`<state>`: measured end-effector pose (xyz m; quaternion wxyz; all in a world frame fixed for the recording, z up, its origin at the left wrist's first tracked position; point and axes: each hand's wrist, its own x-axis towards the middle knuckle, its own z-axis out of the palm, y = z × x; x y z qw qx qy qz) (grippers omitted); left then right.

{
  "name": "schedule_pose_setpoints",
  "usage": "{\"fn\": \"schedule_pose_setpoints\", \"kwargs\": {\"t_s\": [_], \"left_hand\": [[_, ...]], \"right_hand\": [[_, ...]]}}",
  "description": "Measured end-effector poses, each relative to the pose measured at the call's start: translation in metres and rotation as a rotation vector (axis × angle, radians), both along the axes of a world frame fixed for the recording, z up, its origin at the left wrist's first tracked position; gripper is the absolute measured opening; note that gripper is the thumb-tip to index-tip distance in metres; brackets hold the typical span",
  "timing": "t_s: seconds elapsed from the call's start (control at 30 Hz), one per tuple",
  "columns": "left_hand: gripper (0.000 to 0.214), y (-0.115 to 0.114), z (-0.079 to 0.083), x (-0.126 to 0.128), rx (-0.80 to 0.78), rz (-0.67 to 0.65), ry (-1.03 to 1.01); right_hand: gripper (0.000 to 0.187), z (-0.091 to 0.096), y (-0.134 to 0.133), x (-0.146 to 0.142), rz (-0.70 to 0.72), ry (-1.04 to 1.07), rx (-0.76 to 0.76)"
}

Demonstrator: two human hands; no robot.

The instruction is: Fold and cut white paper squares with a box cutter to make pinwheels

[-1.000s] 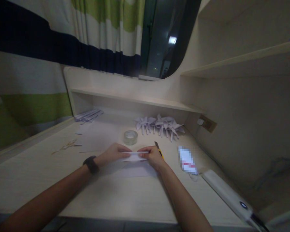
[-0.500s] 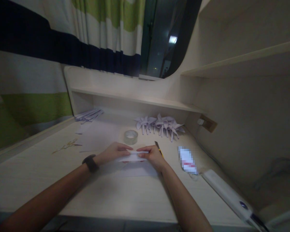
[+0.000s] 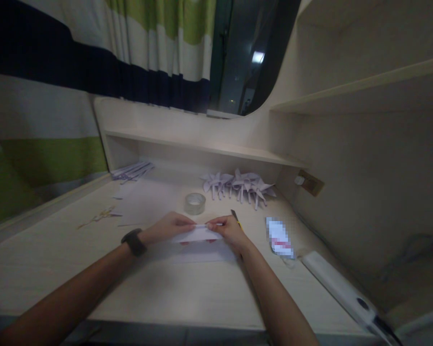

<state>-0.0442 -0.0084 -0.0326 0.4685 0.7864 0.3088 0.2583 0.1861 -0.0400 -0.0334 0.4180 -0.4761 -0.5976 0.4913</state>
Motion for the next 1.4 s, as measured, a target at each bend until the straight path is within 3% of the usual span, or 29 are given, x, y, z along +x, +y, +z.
{"fn": "schedule_pose_setpoints", "kwargs": {"t_s": [0.23,0.33,0.57,0.93,1.13,1.4], "left_hand": [[0.041,0.004,0.001,-0.001,0.109,-0.049,0.022],[0.041,0.005,-0.001,-0.002,0.077,-0.058,0.023],[0.037,0.006,-0.003,-0.002,-0.006,0.065,-0.041],[0.033,0.002,-0.008,0.005,-0.168,0.153,-0.245],[0.032,0.005,-0.006,0.005,-0.054,0.252,-0.156],[0.031,0.005,-0.008,0.005,0.097,0.283,-0.108]], "right_hand": [[0.039,-0.004,0.004,0.003,-0.107,-0.030,0.019],[0.039,-0.001,0.002,0.002,-0.097,-0.034,0.010],[0.041,0.002,-0.002,-0.003,-0.064,0.035,-0.018],[0.039,-0.001,-0.002,-0.006,-0.047,0.207,-0.091],[0.035,-0.006,0.002,-0.004,-0.078,0.219,-0.069],[0.039,-0.016,0.010,-0.003,-0.121,0.103,0.023]]}}
